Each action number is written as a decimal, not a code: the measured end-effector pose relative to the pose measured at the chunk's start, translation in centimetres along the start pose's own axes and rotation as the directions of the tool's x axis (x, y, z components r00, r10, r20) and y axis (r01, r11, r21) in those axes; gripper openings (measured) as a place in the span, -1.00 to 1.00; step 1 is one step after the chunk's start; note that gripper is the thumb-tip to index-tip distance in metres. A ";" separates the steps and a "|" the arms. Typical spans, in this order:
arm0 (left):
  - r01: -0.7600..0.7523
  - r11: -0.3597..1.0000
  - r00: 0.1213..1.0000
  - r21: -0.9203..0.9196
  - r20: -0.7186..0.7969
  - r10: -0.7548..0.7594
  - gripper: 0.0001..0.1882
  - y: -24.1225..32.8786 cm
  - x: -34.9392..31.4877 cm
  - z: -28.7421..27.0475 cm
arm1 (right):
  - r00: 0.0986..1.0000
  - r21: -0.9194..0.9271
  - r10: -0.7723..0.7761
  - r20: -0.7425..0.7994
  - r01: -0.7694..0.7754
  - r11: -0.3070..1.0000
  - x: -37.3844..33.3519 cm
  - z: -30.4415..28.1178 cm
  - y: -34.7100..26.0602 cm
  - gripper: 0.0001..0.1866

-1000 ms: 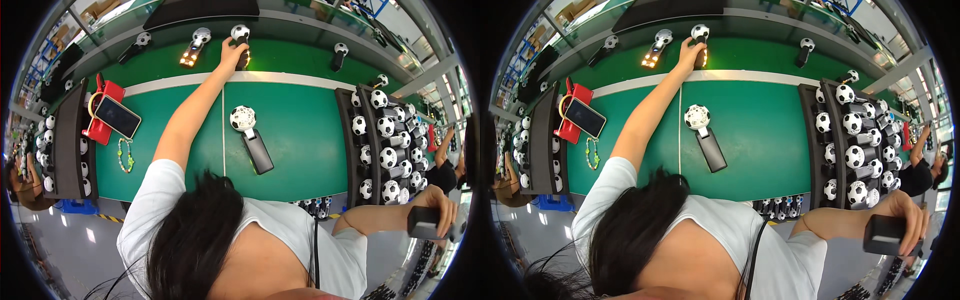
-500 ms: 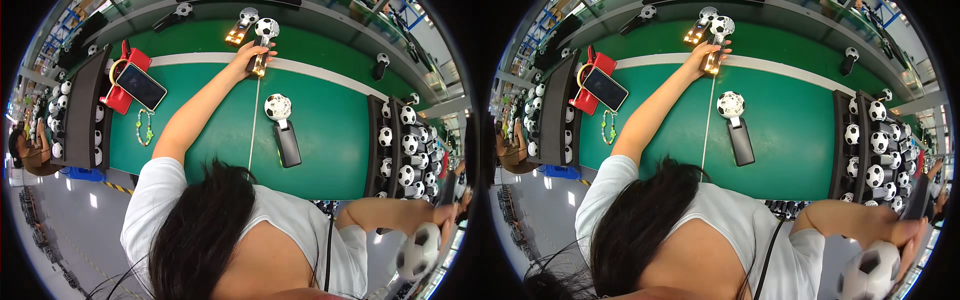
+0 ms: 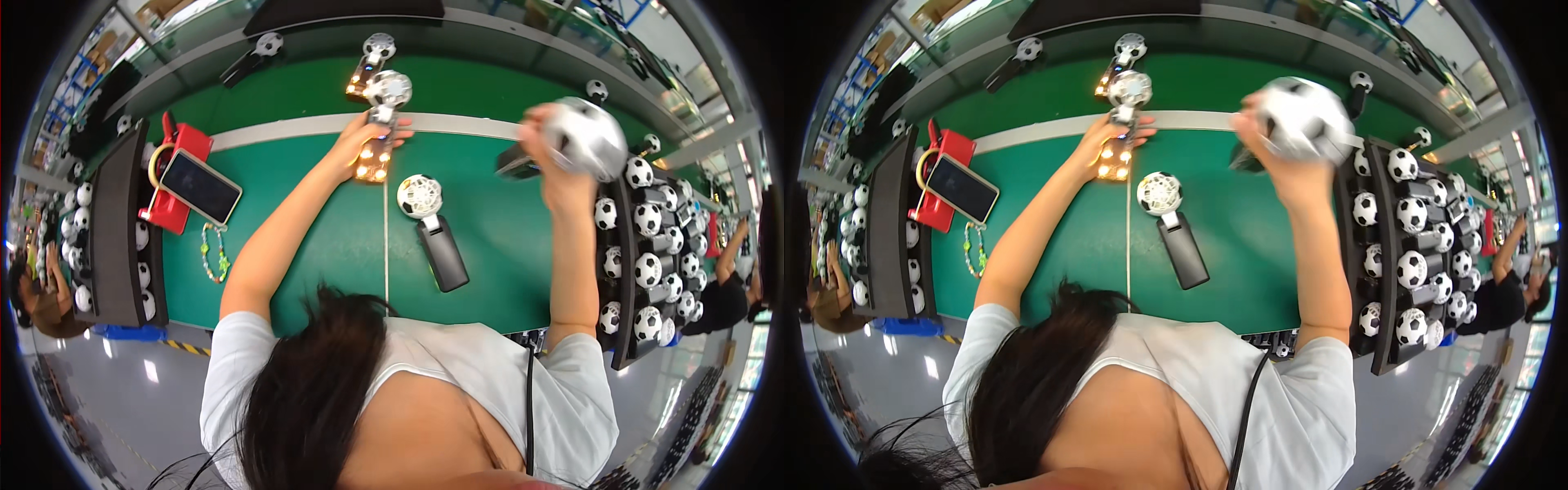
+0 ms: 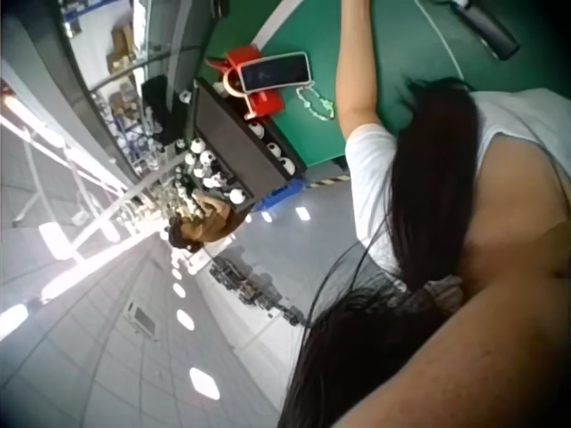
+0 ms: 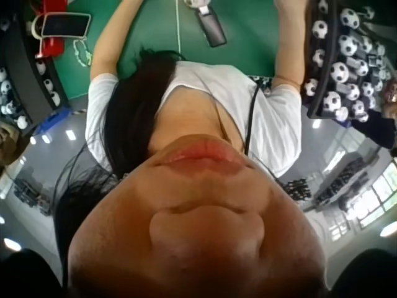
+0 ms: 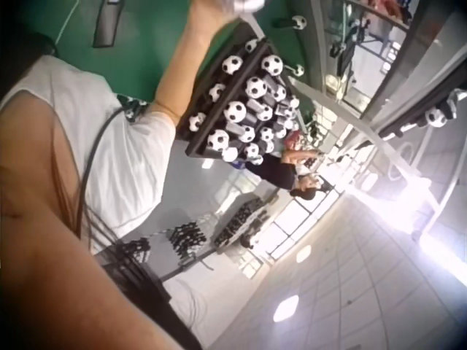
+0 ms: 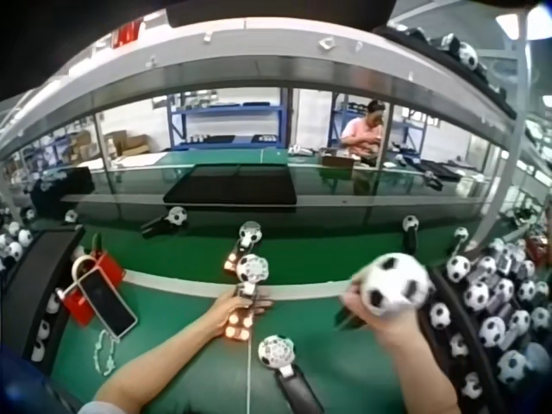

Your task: The person picks up handheld electronic devices from a rack and conveyor, presses buttons on them to activate their lights, shakes them, and places them back onto the conveyor belt.

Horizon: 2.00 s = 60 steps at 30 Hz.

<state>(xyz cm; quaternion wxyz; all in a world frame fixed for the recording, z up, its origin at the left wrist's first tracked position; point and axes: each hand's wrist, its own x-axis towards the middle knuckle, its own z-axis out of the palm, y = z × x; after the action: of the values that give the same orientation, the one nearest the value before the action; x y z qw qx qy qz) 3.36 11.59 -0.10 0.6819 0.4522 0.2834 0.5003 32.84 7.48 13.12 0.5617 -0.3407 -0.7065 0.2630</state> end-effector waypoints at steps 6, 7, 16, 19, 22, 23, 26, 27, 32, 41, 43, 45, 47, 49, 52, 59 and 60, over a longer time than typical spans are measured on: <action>0.021 0.993 0.992 0.116 -0.123 -0.006 -0.60 0.6 -1.2 1.2 | 0.810 0.441 0.565 0.156 -0.569 0.694 -2.7 1.8 9.8 -0.62; 0.026 0.990 0.992 0.137 -0.125 -0.009 -0.56 0.6 -1.4 1.3 | 0.808 0.442 0.544 0.226 -0.583 0.682 -3.3 1.6 10.1 -0.49; 0.026 0.967 0.998 0.254 -0.066 -0.009 -0.47 0.0 -0.4 1.6 | 0.813 0.478 0.430 0.392 -0.579 0.660 -6.3 -1.0 10.1 -0.20; 0.017 0.977 0.997 0.211 -0.072 -0.001 -0.44 -1.0 -0.3 0.5 | 0.853 0.476 0.428 0.300 -0.522 0.708 -7.1 -0.1 10.9 -0.16; -0.018 0.961 0.997 0.275 -0.069 0.038 -0.44 -1.1 -0.8 -0.7 | 0.874 0.523 0.400 0.276 -0.486 0.700 -7.5 0.2 9.9 -0.15; -0.005 0.961 0.997 0.277 -0.078 0.028 -0.44 -1.0 -1.0 -0.7 | 0.868 0.524 0.417 0.271 -0.496 0.692 -7.7 0.2 9.9 -0.16; -0.002 0.953 0.996 0.302 -0.081 0.028 -0.46 -0.8 -0.9 0.1 | 0.857 0.539 0.457 0.240 -0.509 0.671 -9.2 -1.2 9.2 -0.19; 0.006 0.956 0.997 0.294 -0.077 0.018 -0.47 -0.9 -0.7 0.6 | 0.845 0.555 0.479 0.240 -0.524 0.646 -9.8 -1.9 8.8 -0.21; -0.015 0.956 0.998 0.293 -0.051 0.031 -0.46 -0.5 -1.2 0.9 | 0.903 0.607 0.430 -0.007 -0.338 0.719 -10.8 -7.2 1.1 -0.22; 0.009 0.958 0.997 0.288 -0.075 0.013 -0.48 0.3 -1.6 1.3 | 0.919 -0.206 0.168 -0.356 -0.253 0.945 -8.0 -27.9 -5.9 -0.26; 0.007 0.958 0.997 0.288 -0.073 0.015 -0.48 -0.1 -1.4 1.0 | 0.890 -0.344 0.147 -0.431 -0.313 0.885 -8.1 -32.8 -5.3 -0.25; 0.007 0.957 0.997 0.291 -0.072 0.015 -0.48 0.0 -1.3 1.5 | 0.866 -0.638 0.062 -0.496 -0.412 0.650 -9.5 -39.6 -2.9 -0.18; 0.009 0.955 0.996 0.298 -0.084 0.017 -0.48 0.0 -1.4 1.4 | 0.871 -0.789 0.053 -0.488 -0.466 0.400 -10.2 -42.7 -2.1 -0.11; 0.002 0.956 0.997 0.295 -0.080 0.023 -0.48 0.0 -1.6 1.3 | 0.858 -0.823 0.076 -0.509 -0.510 0.248 -10.8 -44.4 -1.4 -0.08; 0.014 0.954 0.996 0.299 -0.090 0.013 -0.47 -0.2 -1.4 1.4 | 0.856 -0.835 0.104 -0.507 -0.518 0.186 -11.3 -46.2 -1.0 -0.05; 0.038 0.955 0.993 0.295 -0.116 -0.004 -0.47 0.2 -1.4 1.3 | 0.659 -0.711 0.593 -0.463 -0.675 0.194 -7.0 -49.7 1.5 -0.01; 0.035 0.956 0.992 0.291 -0.127 0.003 -0.47 0.3 -1.2 1.7 | 0.696 -0.748 0.556 -0.455 -0.637 0.185 -5.3 -50.4 2.7 -0.03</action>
<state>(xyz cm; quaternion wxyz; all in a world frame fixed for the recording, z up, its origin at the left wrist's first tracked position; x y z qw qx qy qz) 4.24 9.88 0.81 0.5922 0.5131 0.4006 0.4749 83.15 4.52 19.45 0.1855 -0.8312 -0.5219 0.0483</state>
